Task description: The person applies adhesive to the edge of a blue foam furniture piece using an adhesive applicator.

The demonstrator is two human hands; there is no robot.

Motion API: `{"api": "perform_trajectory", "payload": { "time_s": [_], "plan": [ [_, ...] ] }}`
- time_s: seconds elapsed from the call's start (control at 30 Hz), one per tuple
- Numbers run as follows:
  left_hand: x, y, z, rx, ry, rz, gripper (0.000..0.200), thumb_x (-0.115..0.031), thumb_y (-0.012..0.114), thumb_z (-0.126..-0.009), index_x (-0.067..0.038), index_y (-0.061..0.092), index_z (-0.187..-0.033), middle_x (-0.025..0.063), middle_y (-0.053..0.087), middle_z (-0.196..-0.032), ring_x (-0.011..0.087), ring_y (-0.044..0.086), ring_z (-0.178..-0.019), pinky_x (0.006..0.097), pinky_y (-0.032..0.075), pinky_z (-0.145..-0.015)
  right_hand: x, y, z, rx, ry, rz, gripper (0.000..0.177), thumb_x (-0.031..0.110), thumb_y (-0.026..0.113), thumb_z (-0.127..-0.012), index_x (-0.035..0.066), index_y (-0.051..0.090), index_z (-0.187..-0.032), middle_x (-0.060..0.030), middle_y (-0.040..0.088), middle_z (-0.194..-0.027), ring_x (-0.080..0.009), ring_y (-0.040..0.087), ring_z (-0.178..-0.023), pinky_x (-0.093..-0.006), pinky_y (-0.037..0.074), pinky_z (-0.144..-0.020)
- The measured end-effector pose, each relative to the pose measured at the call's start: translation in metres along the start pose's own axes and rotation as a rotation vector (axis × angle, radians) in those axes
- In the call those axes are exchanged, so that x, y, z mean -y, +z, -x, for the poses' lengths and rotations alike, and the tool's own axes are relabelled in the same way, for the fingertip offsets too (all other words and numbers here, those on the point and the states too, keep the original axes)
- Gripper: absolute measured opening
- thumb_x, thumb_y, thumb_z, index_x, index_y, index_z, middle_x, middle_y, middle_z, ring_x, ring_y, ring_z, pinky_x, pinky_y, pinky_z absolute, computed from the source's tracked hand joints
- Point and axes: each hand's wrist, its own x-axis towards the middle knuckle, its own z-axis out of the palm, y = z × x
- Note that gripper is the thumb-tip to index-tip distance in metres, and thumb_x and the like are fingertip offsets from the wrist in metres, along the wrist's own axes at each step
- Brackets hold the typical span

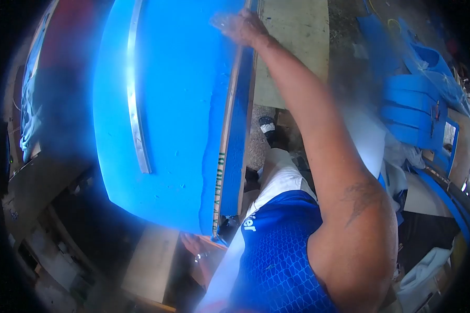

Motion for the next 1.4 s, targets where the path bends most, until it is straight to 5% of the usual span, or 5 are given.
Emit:
{"api": "perform_trajectory", "payload": {
  "time_s": [0.47,0.57,0.77,1.13,1.4],
  "plan": [
    [-0.013,0.009,-0.057,0.177,-0.061,0.231,0.071,-0.043,0.046,-0.103,-0.003,0.019,-0.157,0.0249,0.04,-0.148,0.0348,0.048,-0.125,0.0467,0.042,-0.105,0.136,0.083,0.263,-0.07,-0.113,-0.082,0.059,0.034,0.073,-0.084,0.01,0.057,-0.135,-0.017,0.054,-0.115,-0.0367,0.054,-0.108,-0.0453,0.047,-0.095],
    [0.003,0.007,-0.069,0.148,-0.077,0.203,0.071,-0.045,0.047,-0.102,0.001,0.027,-0.152,0.0257,0.042,-0.145,0.0342,0.049,-0.124,0.0469,0.042,-0.103,0.108,0.076,0.225,-0.179,-0.586,0.225,0.053,0.036,0.068,-0.088,0.013,0.059,-0.135,-0.0127,0.058,-0.12,-0.0357,0.055,-0.106,-0.0459,0.048,-0.095],
    [0.008,0.006,-0.07,0.136,-0.109,0.264,0.078,-0.05,0.049,-0.101,0.006,0.027,-0.15,0.0235,0.04,-0.148,0.0328,0.049,-0.125,0.0454,0.041,-0.104,0.03,0.045,0.044,-0.155,0.313,0.11,0.063,0.051,0.065,-0.086,0.009,0.058,-0.132,-0.0274,0.057,-0.13,-0.0421,0.052,-0.122,-0.0469,0.044,-0.103],
    [0.019,0.005,-0.075,0.147,0.044,0.095,0.071,-0.047,0.048,-0.102,0.004,0.032,-0.149,0.0241,0.039,-0.149,0.0335,0.046,-0.129,0.0454,0.04,-0.107,0.112,0.085,0.206,-0.251,-0.131,0.049,0.064,0.036,0.072,-0.084,-0.004,0.054,-0.13,-0.0222,0.054,-0.112,-0.039,0.056,-0.104,-0.0483,0.049,-0.09],
    [-0.123,-0.017,0.006,0.275,-0.016,0.318,0.052,-0.036,0.049,-0.104,-0.005,0.039,-0.145,0.0173,0.052,-0.135,0.0301,0.056,-0.119,0.0442,0.051,-0.093,0.185,0.122,0.341,-0.127,-0.213,0.016,0.06,0.028,0.072,-0.083,0.0,0.056,-0.134,-0.0216,0.053,-0.118,-0.039,0.056,-0.104,-0.0487,0.049,-0.092]
  ]
}}
